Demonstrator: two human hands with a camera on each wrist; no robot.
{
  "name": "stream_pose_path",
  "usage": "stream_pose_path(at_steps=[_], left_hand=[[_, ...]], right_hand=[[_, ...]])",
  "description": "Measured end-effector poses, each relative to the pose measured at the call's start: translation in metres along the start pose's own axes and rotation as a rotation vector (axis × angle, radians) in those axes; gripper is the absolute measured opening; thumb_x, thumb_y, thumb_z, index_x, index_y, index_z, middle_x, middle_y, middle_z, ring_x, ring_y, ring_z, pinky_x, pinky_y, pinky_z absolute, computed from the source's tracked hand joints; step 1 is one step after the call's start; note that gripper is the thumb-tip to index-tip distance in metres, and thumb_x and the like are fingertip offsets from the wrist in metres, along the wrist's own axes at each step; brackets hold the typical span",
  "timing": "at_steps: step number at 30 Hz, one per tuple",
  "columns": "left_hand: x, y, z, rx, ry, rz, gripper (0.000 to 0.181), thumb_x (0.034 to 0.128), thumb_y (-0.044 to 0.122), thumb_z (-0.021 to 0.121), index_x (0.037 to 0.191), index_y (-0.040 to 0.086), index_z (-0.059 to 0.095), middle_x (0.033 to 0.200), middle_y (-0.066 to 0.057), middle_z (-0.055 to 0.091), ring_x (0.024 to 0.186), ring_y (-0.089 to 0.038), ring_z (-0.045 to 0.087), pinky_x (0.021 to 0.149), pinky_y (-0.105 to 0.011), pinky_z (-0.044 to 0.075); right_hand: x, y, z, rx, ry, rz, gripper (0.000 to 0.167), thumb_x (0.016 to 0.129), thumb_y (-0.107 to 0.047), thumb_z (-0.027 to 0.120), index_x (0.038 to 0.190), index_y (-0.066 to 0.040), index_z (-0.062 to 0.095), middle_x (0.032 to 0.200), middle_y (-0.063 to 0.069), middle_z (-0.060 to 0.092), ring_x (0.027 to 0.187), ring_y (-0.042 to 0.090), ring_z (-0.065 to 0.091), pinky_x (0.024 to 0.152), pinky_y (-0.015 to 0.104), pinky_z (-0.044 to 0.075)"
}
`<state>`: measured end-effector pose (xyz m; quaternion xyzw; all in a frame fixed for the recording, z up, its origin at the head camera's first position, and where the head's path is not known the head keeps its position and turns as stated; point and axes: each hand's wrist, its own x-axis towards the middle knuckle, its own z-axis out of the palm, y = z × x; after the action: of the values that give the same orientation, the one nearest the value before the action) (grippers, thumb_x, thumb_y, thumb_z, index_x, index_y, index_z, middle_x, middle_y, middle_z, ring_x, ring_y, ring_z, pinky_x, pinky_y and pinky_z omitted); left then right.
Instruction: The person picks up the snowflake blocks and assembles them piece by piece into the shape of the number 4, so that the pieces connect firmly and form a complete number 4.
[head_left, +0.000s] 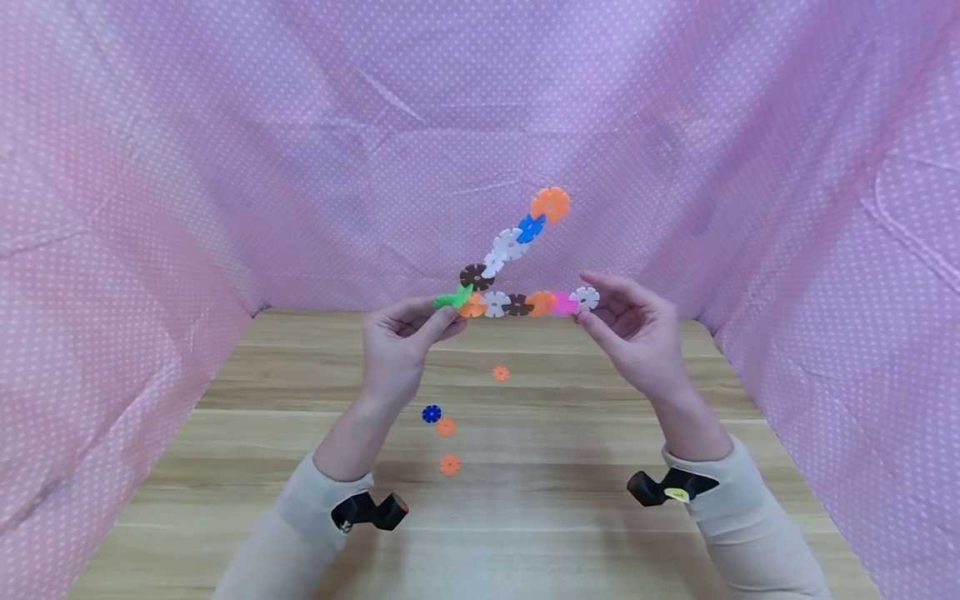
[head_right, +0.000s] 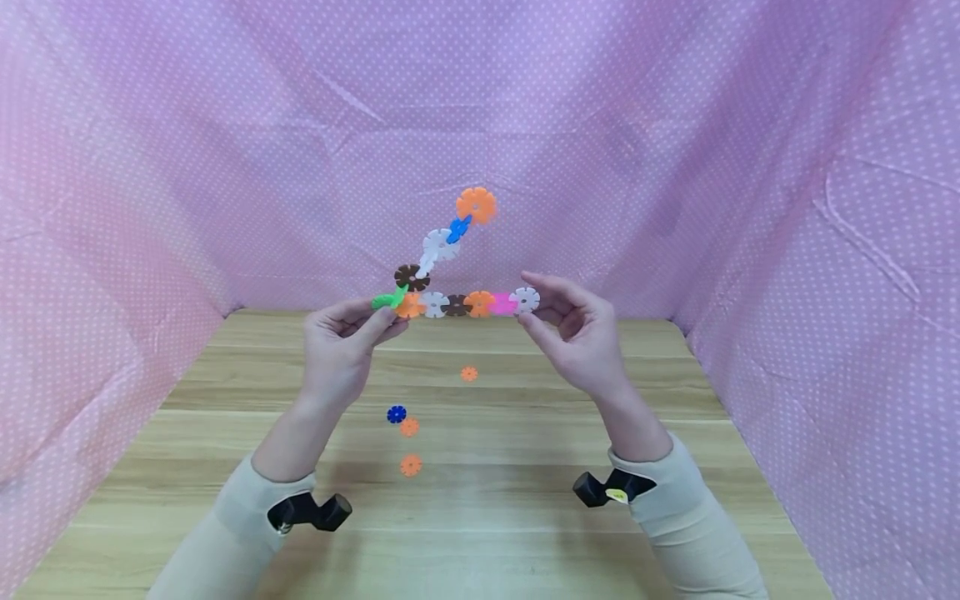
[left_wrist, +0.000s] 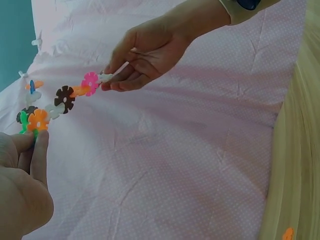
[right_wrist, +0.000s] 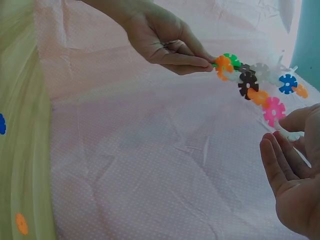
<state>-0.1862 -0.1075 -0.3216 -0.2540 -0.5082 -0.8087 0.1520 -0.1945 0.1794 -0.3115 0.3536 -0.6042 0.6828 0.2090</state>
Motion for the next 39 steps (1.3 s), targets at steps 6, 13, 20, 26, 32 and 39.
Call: stream_pose_path(at_steps=[6,13,20,26,32,39], left_hand=[[0.001,0.005,-0.001,-0.010,0.019,0.003,0.046,0.0937,-0.023,0.060,0.095,0.018,0.082,0.092,0.002,0.083,0.081,-0.012,0.081,0.081,-0.032,0.071],[0.001,0.007,0.001,-0.023,0.037,-0.014,0.047,0.0933,-0.023,0.060,0.094,0.017,0.083,0.091,0.001,0.083,0.080,-0.013,0.081,0.081,-0.033,0.071],[-0.001,0.007,0.000,-0.004,0.060,-0.033,0.046,0.0937,-0.022,0.061,0.094,0.019,0.083,0.090,0.002,0.083,0.080,-0.012,0.081,0.081,-0.032,0.071],[0.001,0.007,-0.002,-0.020,0.065,-0.023,0.046,0.0932,-0.022,0.061,0.094,0.018,0.083,0.090,0.002,0.083,0.079,-0.013,0.081,0.081,-0.032,0.072],[0.003,0.007,-0.002,-0.035,0.058,-0.021,0.045,0.0931,-0.023,0.061,0.094,0.017,0.083,0.090,0.001,0.083,0.079,-0.013,0.081,0.080,-0.032,0.072],[0.005,0.006,-0.002,-0.040,0.052,-0.016,0.046,0.0930,-0.023,0.060,0.094,0.017,0.083,0.090,0.001,0.083,0.079,-0.013,0.081,0.079,-0.033,0.072]], right_hand=[[-0.010,0.022,0.011,-0.093,-0.089,0.123,0.030,0.089,0.017,0.072,0.119,0.016,0.067,0.106,-0.005,0.079,0.095,0.011,0.076,0.085,0.022,0.069],[-0.031,0.061,0.039,-0.234,-0.255,0.271,0.029,0.092,0.012,0.072,0.121,0.011,0.071,0.106,0.016,0.078,0.094,0.012,0.075,0.086,0.027,0.069],[-0.048,0.100,0.072,-0.358,-0.423,0.300,0.020,0.094,0.006,0.075,0.113,0.001,0.077,0.108,0.016,0.080,0.095,0.022,0.078,0.085,0.031,0.071],[-0.059,0.129,0.097,-0.427,-0.583,0.358,0.017,0.096,-0.001,0.074,0.113,-0.002,0.078,0.108,0.015,0.080,0.096,0.022,0.077,0.088,0.036,0.071],[-0.072,0.148,0.114,-0.547,-0.699,0.458,0.015,0.101,-0.010,0.073,0.113,-0.008,0.080,0.110,0.003,0.078,0.098,0.011,0.071,0.090,0.026,0.067],[-0.082,0.162,0.120,-0.675,-0.772,0.429,0.016,0.099,-0.013,0.074,0.113,-0.013,0.082,0.112,-0.001,0.078,0.098,0.009,0.069,0.090,0.021,0.063]])
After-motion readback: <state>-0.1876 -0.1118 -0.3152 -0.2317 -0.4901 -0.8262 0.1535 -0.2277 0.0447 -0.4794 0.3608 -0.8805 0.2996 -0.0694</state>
